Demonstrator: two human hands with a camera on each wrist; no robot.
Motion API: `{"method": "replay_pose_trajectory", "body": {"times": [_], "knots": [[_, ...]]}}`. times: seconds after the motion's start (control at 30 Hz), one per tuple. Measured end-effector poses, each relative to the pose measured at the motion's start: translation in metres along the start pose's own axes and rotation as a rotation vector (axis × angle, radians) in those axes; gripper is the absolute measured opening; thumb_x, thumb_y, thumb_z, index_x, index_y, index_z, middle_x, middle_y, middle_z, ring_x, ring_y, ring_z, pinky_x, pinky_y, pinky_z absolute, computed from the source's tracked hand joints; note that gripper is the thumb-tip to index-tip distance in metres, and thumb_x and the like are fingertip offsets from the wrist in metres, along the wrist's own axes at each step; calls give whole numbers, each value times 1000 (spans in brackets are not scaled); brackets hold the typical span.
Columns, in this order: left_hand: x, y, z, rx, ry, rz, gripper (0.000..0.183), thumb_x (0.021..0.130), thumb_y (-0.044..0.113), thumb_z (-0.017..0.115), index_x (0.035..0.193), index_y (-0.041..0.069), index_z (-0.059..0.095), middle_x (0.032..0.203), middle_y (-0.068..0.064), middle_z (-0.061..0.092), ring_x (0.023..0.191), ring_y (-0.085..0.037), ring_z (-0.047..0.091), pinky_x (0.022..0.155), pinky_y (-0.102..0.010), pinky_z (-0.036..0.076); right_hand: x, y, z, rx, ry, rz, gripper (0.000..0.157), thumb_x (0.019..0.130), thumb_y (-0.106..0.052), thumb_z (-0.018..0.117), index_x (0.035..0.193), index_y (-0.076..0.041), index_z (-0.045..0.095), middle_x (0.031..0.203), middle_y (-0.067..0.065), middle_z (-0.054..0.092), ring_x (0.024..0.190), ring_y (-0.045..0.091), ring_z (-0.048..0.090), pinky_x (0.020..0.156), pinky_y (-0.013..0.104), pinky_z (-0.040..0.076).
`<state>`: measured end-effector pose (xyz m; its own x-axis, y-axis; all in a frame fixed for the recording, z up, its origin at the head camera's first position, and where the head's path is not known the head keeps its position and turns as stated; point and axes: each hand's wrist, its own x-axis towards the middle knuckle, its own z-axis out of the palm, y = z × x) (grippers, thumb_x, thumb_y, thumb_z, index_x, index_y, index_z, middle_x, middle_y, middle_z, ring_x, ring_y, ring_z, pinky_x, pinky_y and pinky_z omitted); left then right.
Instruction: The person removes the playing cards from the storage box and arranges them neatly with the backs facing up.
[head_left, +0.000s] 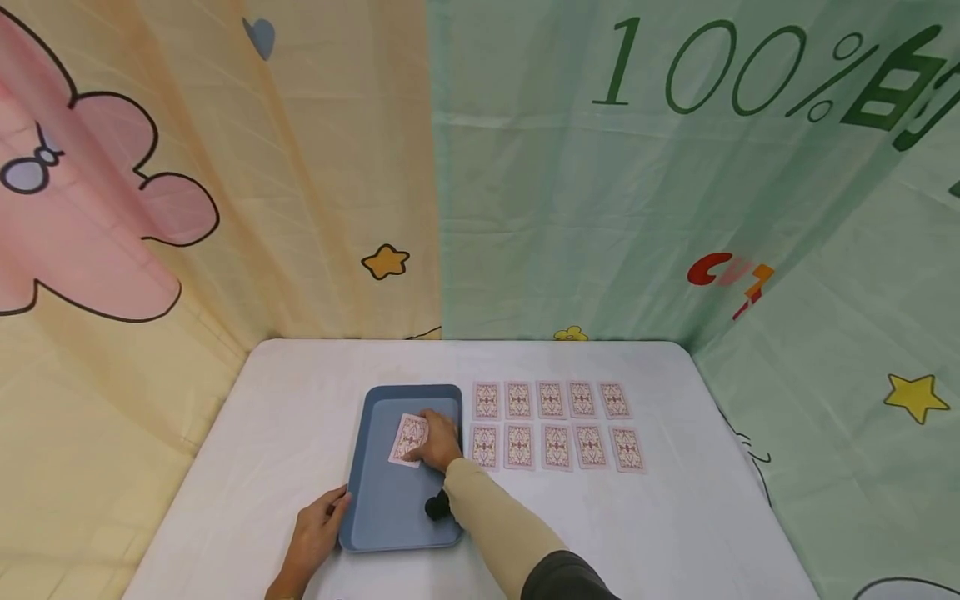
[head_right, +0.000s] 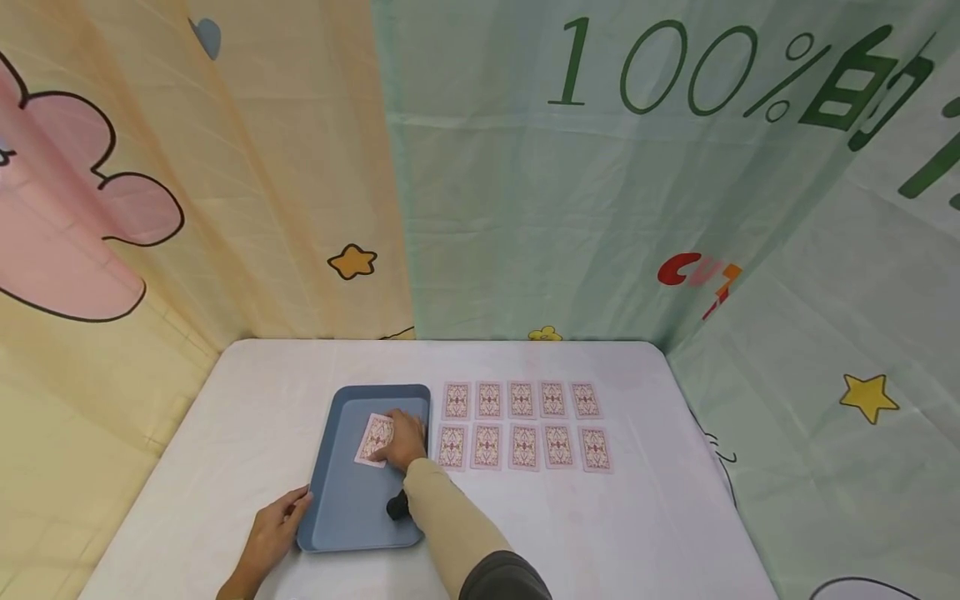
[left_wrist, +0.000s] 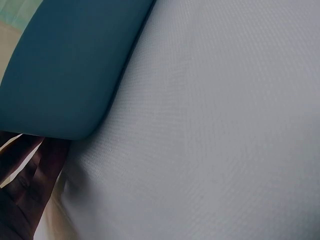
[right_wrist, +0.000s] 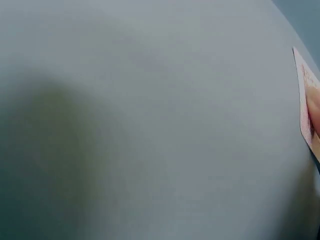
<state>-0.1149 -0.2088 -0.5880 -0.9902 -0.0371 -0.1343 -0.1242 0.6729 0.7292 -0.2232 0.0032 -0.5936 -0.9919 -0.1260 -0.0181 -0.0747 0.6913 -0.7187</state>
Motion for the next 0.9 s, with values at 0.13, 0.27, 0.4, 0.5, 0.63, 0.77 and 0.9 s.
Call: {"method": "replay_pose_trajectory", "body": {"times": [0.13,0.27,0.4,0.5,0.63,0.77,0.9], "knots": [[-2,1,0,-1,-1,4,40,100,18,52,124,-15,55,96,-17,70,74,-14,58,60,-25,47,-1,-1,-2,93,0,27,51,77,-10,81,123,-4,60,111,11,65,104,29,57,94,44,44],[-2,1,-1,-7,6,18,40,100,17,53,123,-15,56,93,-15,70,73,-14,58,60,-25,47,-1,-2,-5,161,-3,31,39,83,-5,74,120,-1,62,106,12,66,96,26,61,86,41,49],[-2,1,-2,-5,22,35,38,99,16,55,122,-15,57,92,-15,70,74,-15,58,62,-26,47,0,-2,-7,208,-19,23,34,86,-2,69,120,-1,64,104,12,66,87,19,60,77,35,50],[-1,1,-1,3,20,42,38,98,15,54,121,-16,56,93,-17,70,74,-16,58,63,-27,48,-1,-2,-9,241,-36,24,32,87,-2,68,119,-2,66,104,11,67,80,13,57,73,31,49],[-1,1,-1,15,15,43,39,98,14,53,121,-16,56,96,-20,69,76,-18,58,65,-30,49,-2,-3,-13,280,-44,16,29,86,-1,69,115,-4,69,100,8,68,76,9,54,70,27,48],[0,1,-1,22,10,37,39,99,15,53,122,-16,55,97,-20,69,76,-19,59,65,-31,49,-5,-6,-20,331,-55,23,29,85,-3,70,114,-5,68,85,3,65,67,8,51,61,24,44],[0,0,-2,24,0,27,39,99,15,53,123,-15,55,98,-20,69,77,-19,60,65,-31,49,-8,-8,-28,374,-64,14,28,85,-4,71,113,-5,66,73,-1,61,61,8,49,56,23,42]]}}
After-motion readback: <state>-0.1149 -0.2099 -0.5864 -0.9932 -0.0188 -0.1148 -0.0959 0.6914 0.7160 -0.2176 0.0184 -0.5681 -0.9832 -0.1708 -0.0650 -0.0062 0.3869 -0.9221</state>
